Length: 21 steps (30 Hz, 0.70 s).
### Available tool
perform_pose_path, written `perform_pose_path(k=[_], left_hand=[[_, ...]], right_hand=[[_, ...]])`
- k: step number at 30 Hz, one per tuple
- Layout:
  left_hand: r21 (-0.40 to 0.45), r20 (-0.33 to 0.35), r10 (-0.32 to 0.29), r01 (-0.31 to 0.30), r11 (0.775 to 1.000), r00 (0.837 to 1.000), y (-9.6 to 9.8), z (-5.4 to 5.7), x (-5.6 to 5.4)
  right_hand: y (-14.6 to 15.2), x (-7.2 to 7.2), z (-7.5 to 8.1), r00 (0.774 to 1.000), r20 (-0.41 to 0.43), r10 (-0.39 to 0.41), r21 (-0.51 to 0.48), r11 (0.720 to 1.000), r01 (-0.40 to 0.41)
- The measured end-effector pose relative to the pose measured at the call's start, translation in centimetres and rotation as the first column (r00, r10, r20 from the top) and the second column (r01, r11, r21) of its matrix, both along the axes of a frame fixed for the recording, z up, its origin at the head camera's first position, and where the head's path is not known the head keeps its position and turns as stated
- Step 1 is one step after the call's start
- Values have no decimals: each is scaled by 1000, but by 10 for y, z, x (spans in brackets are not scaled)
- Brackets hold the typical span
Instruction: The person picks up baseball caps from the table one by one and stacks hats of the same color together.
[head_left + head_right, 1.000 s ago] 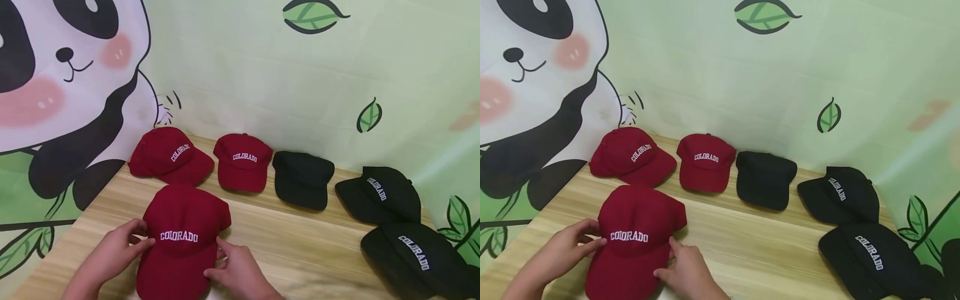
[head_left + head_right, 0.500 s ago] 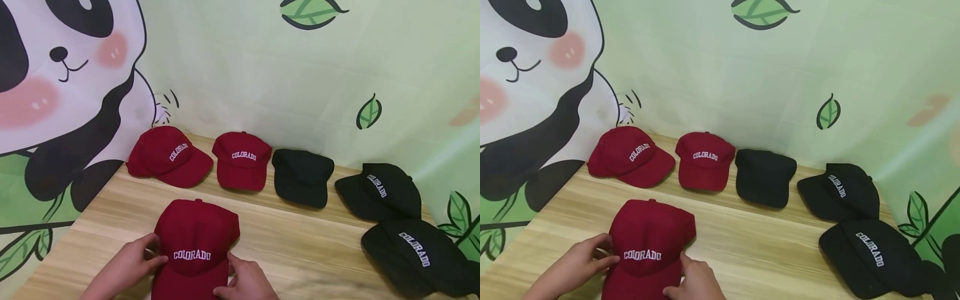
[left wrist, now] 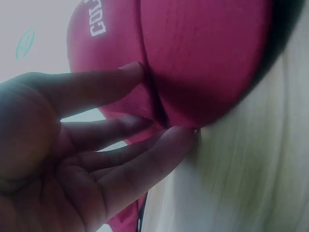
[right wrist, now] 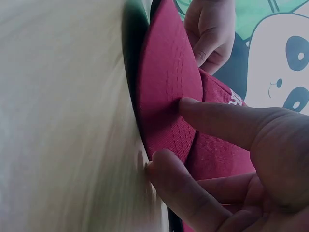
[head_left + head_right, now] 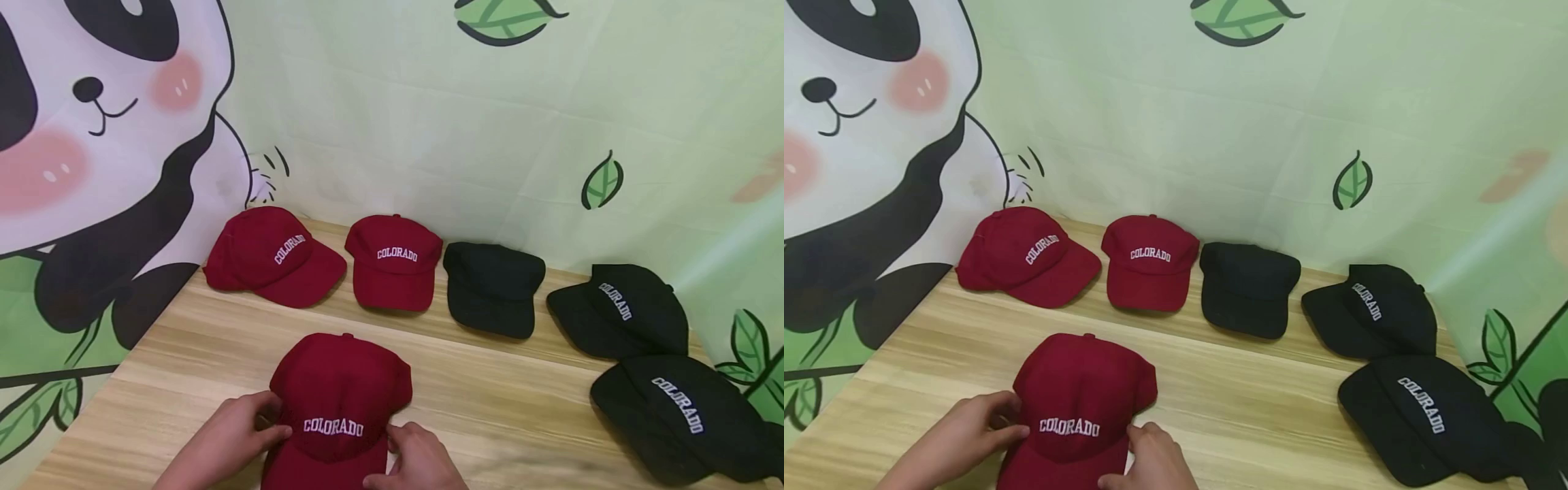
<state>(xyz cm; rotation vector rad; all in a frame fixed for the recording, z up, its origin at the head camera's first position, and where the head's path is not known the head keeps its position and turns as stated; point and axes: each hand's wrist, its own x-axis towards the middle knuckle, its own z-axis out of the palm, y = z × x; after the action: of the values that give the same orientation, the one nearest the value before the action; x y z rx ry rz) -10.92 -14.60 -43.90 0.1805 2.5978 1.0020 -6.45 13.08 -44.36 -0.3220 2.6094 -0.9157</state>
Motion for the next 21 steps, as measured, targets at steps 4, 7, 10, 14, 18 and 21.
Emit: perform_pose_path(k=[4,7,10,14,18,21], left_hand=[[-30,9,14,-14,999,1000,4,2,0],[-34,-5,10,-11,999,1000,6,2,0],[-32,-14,5,-6,999,1000,7,1,0],[-37,-12,10,-10,999,1000,8,1,0],[-39,-22,11,-12,999,1000,8,1,0],[-38,-27,7,-8,999,1000,8,1,0]], right_hand=[[3,0,0,998,-64,19,36,999,-17],[4,-2,2,999,-33,10,49,999,-9],[5,-3,4,1000,-1,-1,64,998,1],[5,-3,6,1000,4,2,70,998,-2],[5,-4,7,1000,14,-5,81,997,4],[5,-5,7,999,32,-18,89,996,15]])
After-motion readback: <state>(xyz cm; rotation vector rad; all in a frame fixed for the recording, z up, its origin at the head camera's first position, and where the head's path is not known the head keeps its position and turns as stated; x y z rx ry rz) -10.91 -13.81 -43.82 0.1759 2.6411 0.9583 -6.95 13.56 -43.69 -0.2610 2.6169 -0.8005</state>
